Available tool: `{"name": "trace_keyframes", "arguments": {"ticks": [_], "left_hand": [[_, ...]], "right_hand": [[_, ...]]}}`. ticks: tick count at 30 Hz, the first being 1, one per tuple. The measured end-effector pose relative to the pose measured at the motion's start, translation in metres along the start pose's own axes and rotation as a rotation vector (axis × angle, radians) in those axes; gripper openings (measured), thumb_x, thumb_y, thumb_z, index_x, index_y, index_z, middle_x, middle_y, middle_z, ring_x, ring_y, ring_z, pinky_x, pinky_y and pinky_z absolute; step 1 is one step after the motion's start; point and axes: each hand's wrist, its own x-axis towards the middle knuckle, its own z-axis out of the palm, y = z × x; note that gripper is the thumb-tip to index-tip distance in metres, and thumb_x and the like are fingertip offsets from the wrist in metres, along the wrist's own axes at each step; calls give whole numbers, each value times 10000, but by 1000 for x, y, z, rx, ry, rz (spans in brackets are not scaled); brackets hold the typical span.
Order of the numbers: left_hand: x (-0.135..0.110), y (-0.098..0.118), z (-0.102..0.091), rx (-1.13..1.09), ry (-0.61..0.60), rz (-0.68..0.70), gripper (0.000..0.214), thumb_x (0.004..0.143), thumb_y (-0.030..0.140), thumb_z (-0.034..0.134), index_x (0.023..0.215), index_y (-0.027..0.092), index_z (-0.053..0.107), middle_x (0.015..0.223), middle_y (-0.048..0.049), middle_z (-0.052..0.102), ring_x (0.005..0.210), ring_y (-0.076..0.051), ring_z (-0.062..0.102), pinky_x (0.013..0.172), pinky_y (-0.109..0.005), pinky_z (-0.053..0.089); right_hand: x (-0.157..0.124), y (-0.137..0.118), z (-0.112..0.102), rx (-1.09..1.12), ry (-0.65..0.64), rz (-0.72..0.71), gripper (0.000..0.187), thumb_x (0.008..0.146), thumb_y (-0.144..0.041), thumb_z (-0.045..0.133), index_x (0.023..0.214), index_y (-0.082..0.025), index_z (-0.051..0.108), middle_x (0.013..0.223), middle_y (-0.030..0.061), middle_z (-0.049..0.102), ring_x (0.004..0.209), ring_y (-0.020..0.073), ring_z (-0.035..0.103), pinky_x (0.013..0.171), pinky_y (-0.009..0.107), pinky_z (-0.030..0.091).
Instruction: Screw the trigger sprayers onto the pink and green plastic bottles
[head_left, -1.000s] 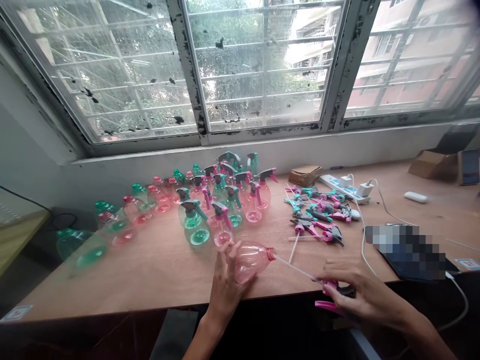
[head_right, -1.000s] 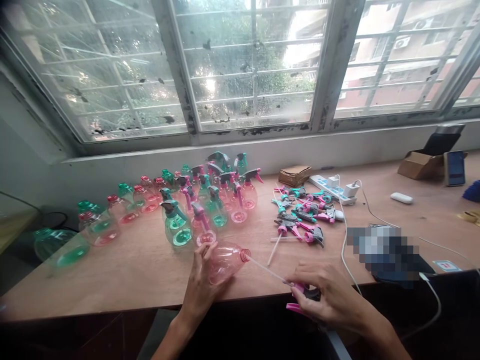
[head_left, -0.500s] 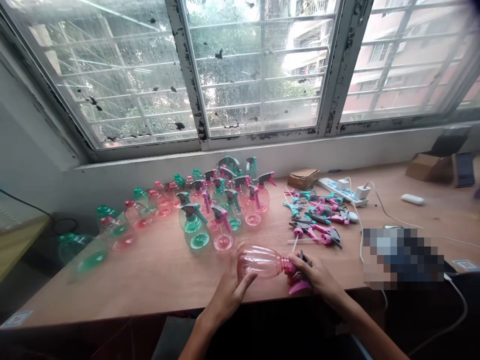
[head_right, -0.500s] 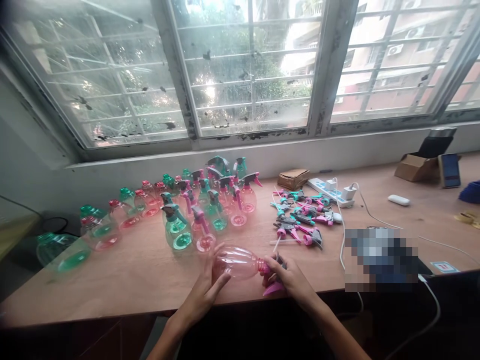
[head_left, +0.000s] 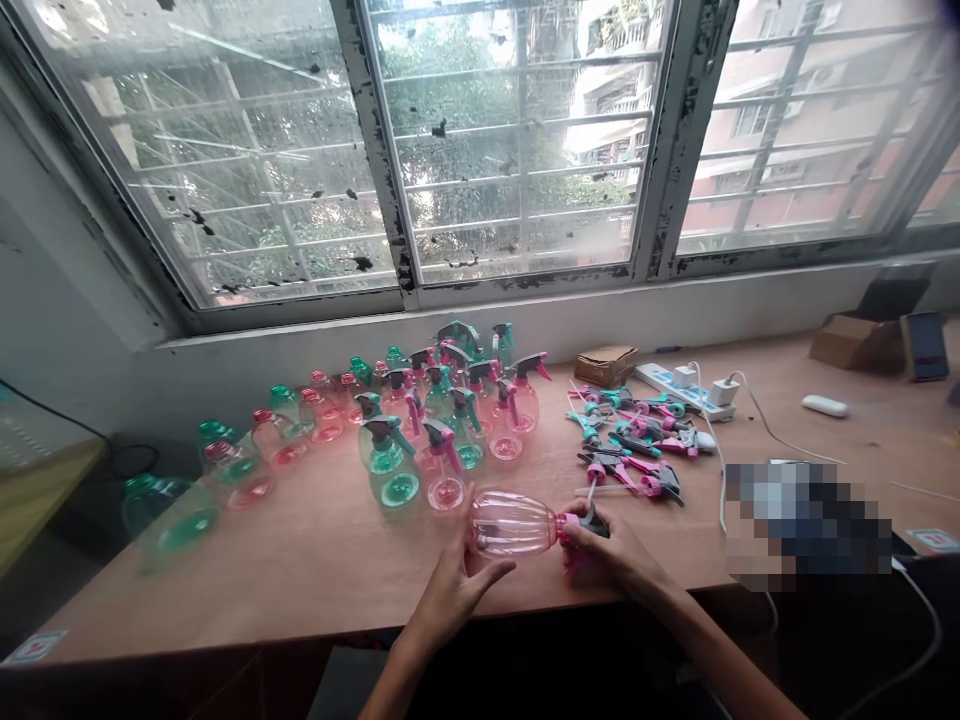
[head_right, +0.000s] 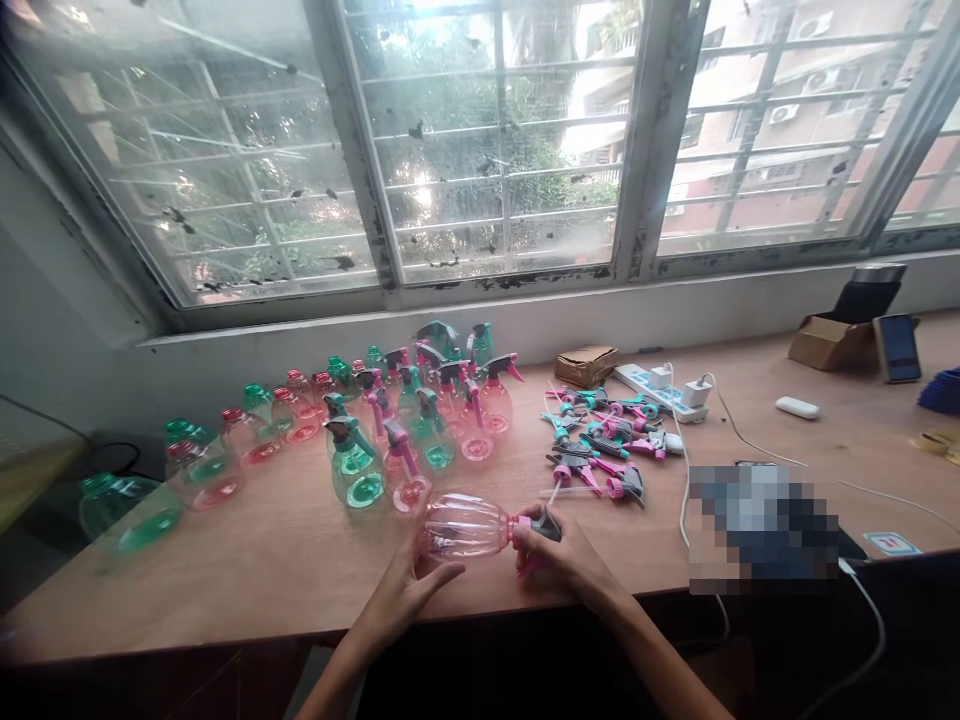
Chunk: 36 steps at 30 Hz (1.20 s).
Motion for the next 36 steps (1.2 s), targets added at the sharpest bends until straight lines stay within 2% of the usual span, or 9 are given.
{"name": "trace_keyframes", "arguments": {"ticks": [4,7,11,17,19,22,26,31,36], "left_hand": [[1,-10,4,-33,7,21,974,790,267,766,1559,267,170,1561,-122,398,1443,-322,382,1211,-509,270],[2,-13,5,-35,20,34,970,768,260,785,1552,245,214,1571,-127,378,1478,-336,306,1230,-522,206],[-1,-4,2,-168,-67,18,972,776,303,791,1556,263,213,1605,-124,329,1505,-340,233,1230,-512,212],[-4,3,1,-154,-87,11,902,843,258,715,1564,308,176,1499,-98,498,1405,-325,440,1185,-512,325],[-4,1,3,-121,-53,51,823,876,255,665,1557,315,207,1566,-86,411,1454,-315,365,1197,-494,311],[-4,0,4,-151,-53,45,938,817,253,739,1561,316,172,1621,-90,302,1471,-319,331,1208,-486,294],[-4,-2,3,-157,-93,-5,974,810,269,760,1566,295,145,1579,-117,373,1443,-309,382,1220,-500,255],[-6,-6,3,-88,-92,49,873,904,243,652,1564,351,91,1490,-109,496,1361,-274,500,1173,-494,339],[-8,-2,1,-97,-118,27,1011,824,281,765,1571,314,84,1449,-129,538,1387,-306,469,1184,-509,314]], "right_hand": [[-4,3,-2,-64,7,11,416,745,-488,819,950,-186,619,647,0,721,592,209,682,585,328,566],[-6,6,-4,-78,31,-26,409,767,-484,803,966,-184,610,641,8,734,590,214,694,581,318,557],[-4,10,-5,-72,36,-71,380,791,-445,795,982,-179,601,652,21,749,601,213,703,602,311,553],[1,18,-8,29,30,-73,388,783,-425,808,1003,-182,600,661,13,742,577,203,691,585,318,574],[2,19,-9,64,35,-66,404,756,-435,828,987,-188,606,684,7,736,565,203,687,564,326,585],[2,19,-8,60,38,-52,416,738,-445,839,971,-187,611,675,8,730,565,208,688,549,324,585],[1,19,-8,57,29,-50,419,747,-434,837,992,-176,614,661,10,727,570,200,688,554,311,579],[3,21,-9,85,19,-74,375,757,-410,832,963,-165,637,708,6,708,565,187,683,553,316,579],[4,21,-10,86,9,-67,373,751,-412,836,952,-169,635,693,1,705,557,185,684,542,300,566]]}}
